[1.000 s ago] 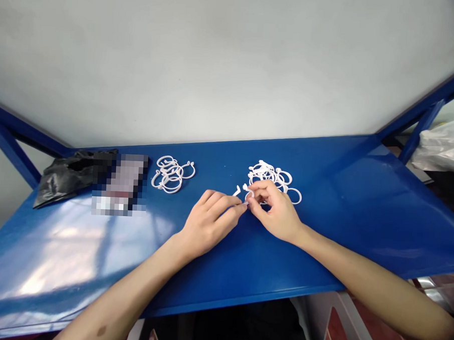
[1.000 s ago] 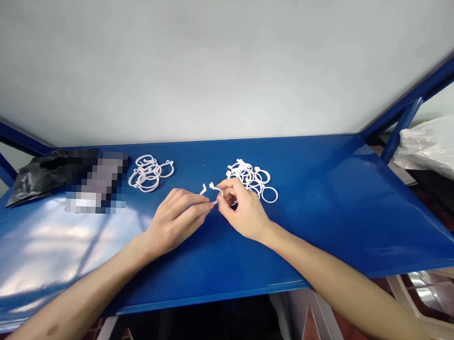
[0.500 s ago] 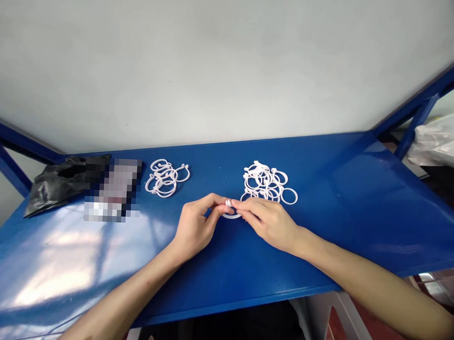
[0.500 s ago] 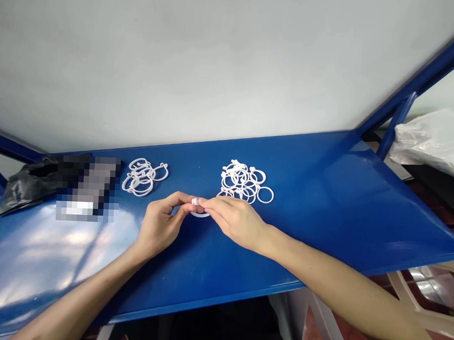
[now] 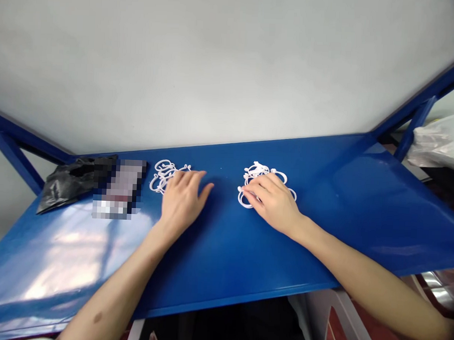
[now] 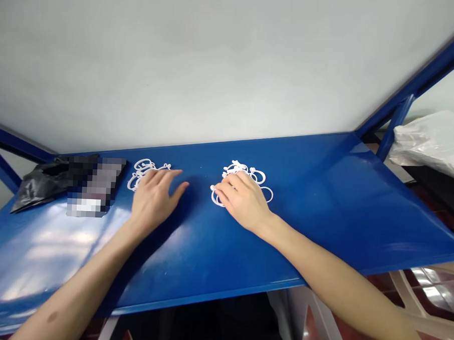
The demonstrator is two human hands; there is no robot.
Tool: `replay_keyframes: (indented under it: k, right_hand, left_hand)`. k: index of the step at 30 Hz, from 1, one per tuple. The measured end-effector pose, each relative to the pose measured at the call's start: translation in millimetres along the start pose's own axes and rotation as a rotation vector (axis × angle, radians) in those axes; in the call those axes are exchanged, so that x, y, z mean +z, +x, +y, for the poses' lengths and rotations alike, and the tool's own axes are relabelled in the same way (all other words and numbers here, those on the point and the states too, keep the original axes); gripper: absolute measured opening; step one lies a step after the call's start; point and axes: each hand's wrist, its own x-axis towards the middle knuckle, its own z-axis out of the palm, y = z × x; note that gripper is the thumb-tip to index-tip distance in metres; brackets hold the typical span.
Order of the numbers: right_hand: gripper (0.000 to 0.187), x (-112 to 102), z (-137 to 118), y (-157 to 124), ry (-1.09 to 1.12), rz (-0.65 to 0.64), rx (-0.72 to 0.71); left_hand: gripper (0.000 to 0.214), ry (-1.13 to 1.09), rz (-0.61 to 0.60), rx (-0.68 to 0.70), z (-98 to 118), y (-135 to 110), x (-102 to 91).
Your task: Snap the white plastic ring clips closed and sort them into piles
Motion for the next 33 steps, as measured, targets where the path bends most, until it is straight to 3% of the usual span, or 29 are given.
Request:
replay_keyframes:
  k: [3, 7, 12, 17, 23, 27, 33]
  right_hand:
    - [0.018, 2, 13, 1, -0.048, -0.001, 0.107]
    - [0.02, 3, 19, -1, -0.051, -0.041, 0.171]
    - [0.021, 2, 14, -3, -0.028, -0.034, 0.159]
    - [0.023, -1, 7, -2, -0.072, -0.027, 0.128]
    - [0.026, -6, 0, -1, -0.08, -0.023, 0.12]
    - [0.029, -4, -11, -3, 0.197, -0.024, 0.132]
    - [0.015, 5, -27, -9, 0.635, -0.085, 0.427]
  left_hand:
    - [0.033, 0.222, -0.053, -0.141, -24, 4, 2.4]
    - [0.026, 0.308, -0.108, -0.118, -36, 4, 3.3]
    - [0.021, 0.277, -0.034, -0.078, -29, 4, 2.5]
    - [0.01, 0.048, 0.088, -0.075, -3, 2, -2.5]
    - [0.006, -0.168, 0.15, 0.232, 28, -10, -6.2]
    - [0.007, -0.201, 0.16, 0.415, 40, -15, -7.5]
    - [0.009, -0.217, 0.129, 0.633, 50, -16, -15.3]
